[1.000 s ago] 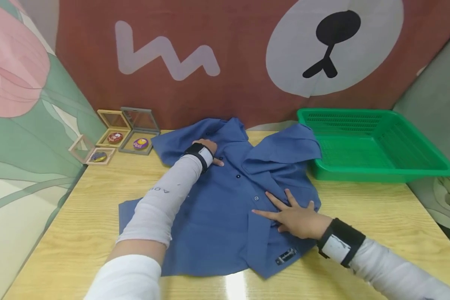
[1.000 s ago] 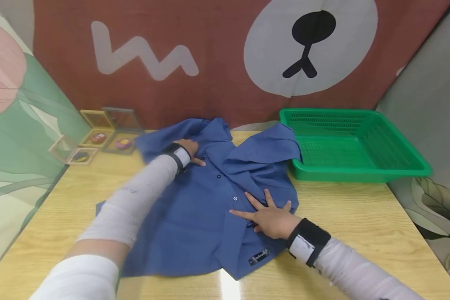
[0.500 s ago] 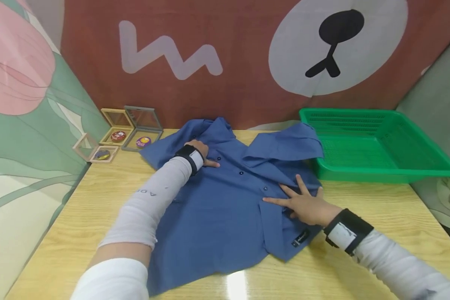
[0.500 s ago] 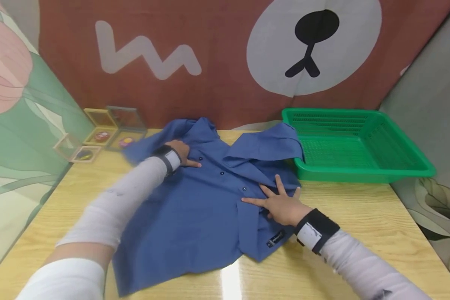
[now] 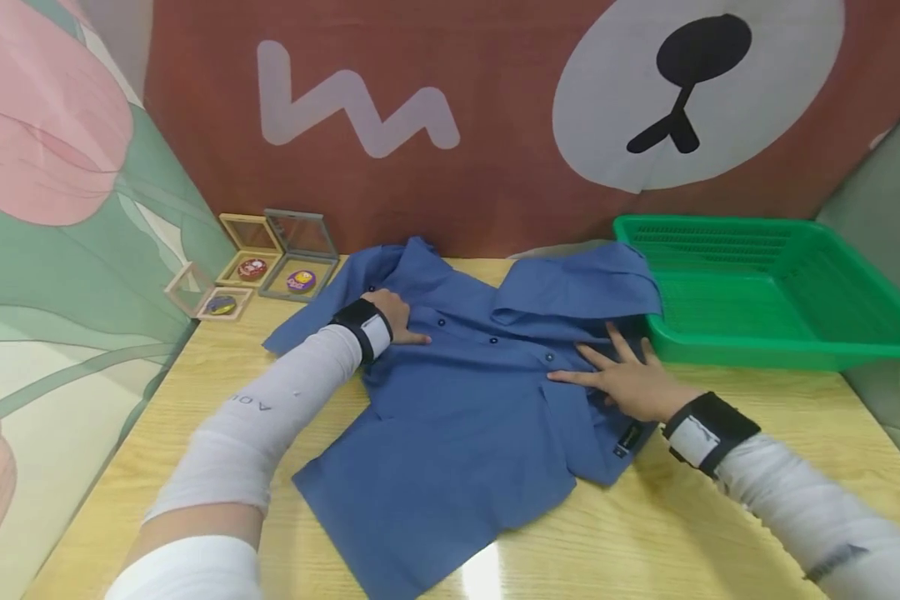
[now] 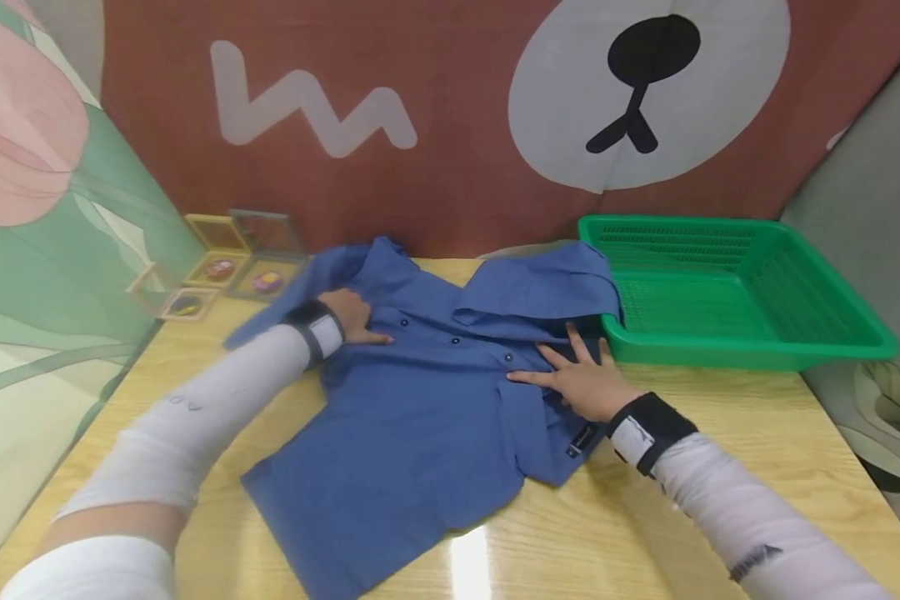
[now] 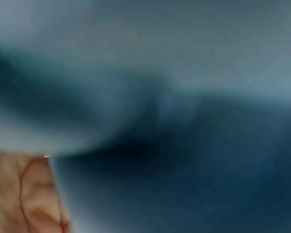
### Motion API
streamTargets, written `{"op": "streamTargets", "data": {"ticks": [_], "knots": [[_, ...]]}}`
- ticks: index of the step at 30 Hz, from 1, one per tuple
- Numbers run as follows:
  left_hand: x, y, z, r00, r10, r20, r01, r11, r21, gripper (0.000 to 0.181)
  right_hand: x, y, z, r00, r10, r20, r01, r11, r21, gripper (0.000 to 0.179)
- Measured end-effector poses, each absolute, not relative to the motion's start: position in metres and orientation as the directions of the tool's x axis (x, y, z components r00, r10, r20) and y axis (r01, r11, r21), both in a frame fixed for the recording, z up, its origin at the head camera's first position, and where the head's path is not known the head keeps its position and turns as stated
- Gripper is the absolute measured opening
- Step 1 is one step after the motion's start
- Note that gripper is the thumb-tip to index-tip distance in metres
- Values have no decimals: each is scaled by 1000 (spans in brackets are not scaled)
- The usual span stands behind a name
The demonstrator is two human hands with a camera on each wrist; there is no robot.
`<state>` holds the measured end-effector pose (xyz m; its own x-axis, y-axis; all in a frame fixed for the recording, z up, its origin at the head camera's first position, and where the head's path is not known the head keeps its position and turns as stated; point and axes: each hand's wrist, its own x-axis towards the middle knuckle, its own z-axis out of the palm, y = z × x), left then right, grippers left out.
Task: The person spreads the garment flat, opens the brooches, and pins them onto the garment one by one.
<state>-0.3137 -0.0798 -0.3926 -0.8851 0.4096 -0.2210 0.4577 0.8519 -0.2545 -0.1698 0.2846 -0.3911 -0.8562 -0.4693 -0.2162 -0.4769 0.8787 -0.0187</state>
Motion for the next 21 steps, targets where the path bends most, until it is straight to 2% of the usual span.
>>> {"op": "streamTargets", "data": {"ticks": [8, 15, 17, 18, 21], "knots": [[-298, -80, -396, -877, 456, -150, 479, 855, -198, 77, -179, 302, -386, -848, -485, -215, -493, 870, -17, 82], [-303, -88, -379, -920, 363, -148, 384, 910, -157, 88, -165, 287, -379, -873, -453, -180, -431, 890, -149, 75], [-306, -98, -371, -913, 390, -123, 403, 908, -116, 79, -155, 279, -375, -894, -431, -124, -407, 896, -177, 67], [-308, -104, -366, -901, 422, -100, 431, 897, -98, 69, -148, 274, -372, -909, -404, -101, -381, 904, -194, 61], [-311, -123, -351, -841, 539, -53, 541, 837, -80, 25, -128, 259, -364, -947, -316, -51, -292, 919, -264, 45]]}}
